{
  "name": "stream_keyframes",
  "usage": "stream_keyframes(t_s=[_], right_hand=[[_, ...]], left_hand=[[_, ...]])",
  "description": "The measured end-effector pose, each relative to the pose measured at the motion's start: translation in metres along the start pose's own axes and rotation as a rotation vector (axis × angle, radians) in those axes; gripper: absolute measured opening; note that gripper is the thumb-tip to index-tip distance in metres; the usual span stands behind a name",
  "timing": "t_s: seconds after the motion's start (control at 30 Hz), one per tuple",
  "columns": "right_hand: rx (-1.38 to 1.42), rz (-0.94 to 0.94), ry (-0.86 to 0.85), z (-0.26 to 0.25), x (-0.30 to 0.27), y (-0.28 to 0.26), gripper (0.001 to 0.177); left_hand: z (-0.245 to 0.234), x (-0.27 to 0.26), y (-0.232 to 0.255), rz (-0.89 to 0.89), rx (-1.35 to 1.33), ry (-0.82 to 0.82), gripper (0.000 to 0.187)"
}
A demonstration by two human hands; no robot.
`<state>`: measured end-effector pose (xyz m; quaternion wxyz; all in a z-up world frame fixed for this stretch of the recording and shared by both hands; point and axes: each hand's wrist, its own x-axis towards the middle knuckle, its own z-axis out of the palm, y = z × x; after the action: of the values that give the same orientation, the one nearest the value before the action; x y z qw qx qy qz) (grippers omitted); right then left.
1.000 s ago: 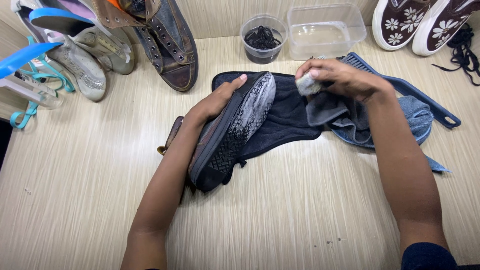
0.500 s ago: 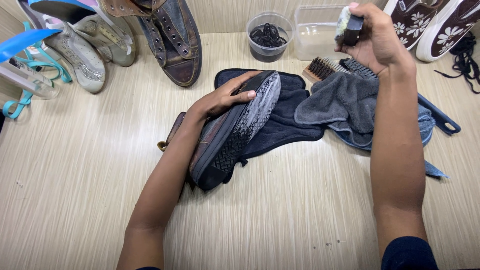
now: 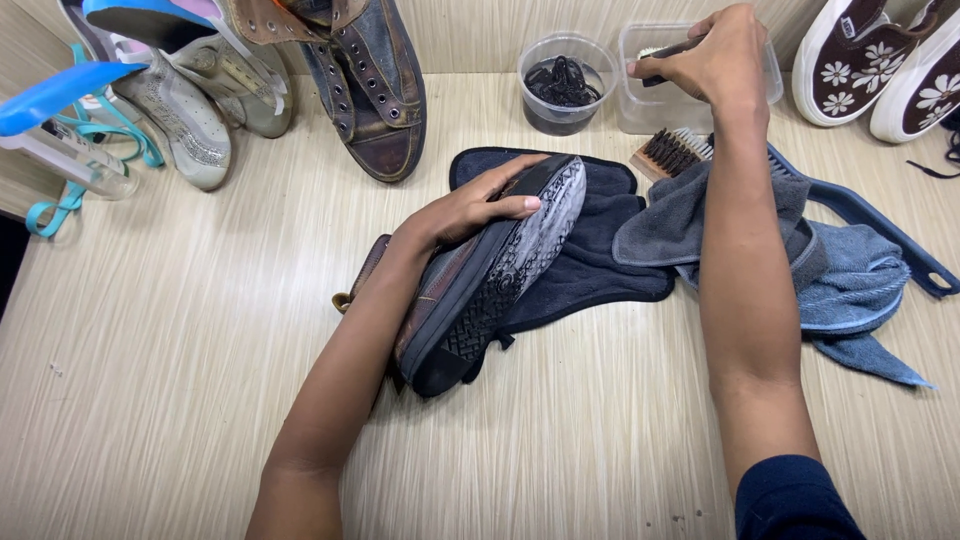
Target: The person scrubs the sole of a black sneaker with a brush, repeatedly dipping the brush into a container of water. The shoe is held steady on a towel while the person works on the sole's patterned surface.
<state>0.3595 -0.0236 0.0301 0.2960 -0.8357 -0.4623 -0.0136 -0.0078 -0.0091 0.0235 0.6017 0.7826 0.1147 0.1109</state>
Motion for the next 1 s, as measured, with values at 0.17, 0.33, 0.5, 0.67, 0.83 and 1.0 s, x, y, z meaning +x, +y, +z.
stream_keyframes(t_s=[0.17, 0.33, 0.5, 0.67, 0.83, 1.0], right_hand=[[-0.009, 0.06, -0.046, 0.001, -0.003, 0.001, 0.09], [-0.005, 0.149, -0.102, -0.011, -0.014, -0.024, 0.085], [0.015, 0.159, -0.054, -0.002, -0.013, -0.02, 0.12], [0.016, 0.219, -0.053, 0.0, -0.012, -0.022, 0.128], [-0.007, 0.166, 0.022, 0.002, -0.006, -0.015, 0.119], [0.041, -0.108, 0.279, 0.018, 0.008, 0.005, 0.098]], left_hand=[[0.001, 0.001, 0.001, 0.035, -0.025, -0.013, 0.077], [0.002, 0.001, 0.0, 0.01, -0.041, -0.007, 0.077], [0.001, 0.001, 0.0, 0.043, -0.009, -0.005, 0.078], [0.002, 0.0, 0.003, 0.032, -0.024, 0.001, 0.076], [0.001, -0.001, 0.002, 0.003, -0.016, -0.003, 0.08], [0.0, 0.001, -0.001, -0.065, 0.004, 0.012, 0.086]])
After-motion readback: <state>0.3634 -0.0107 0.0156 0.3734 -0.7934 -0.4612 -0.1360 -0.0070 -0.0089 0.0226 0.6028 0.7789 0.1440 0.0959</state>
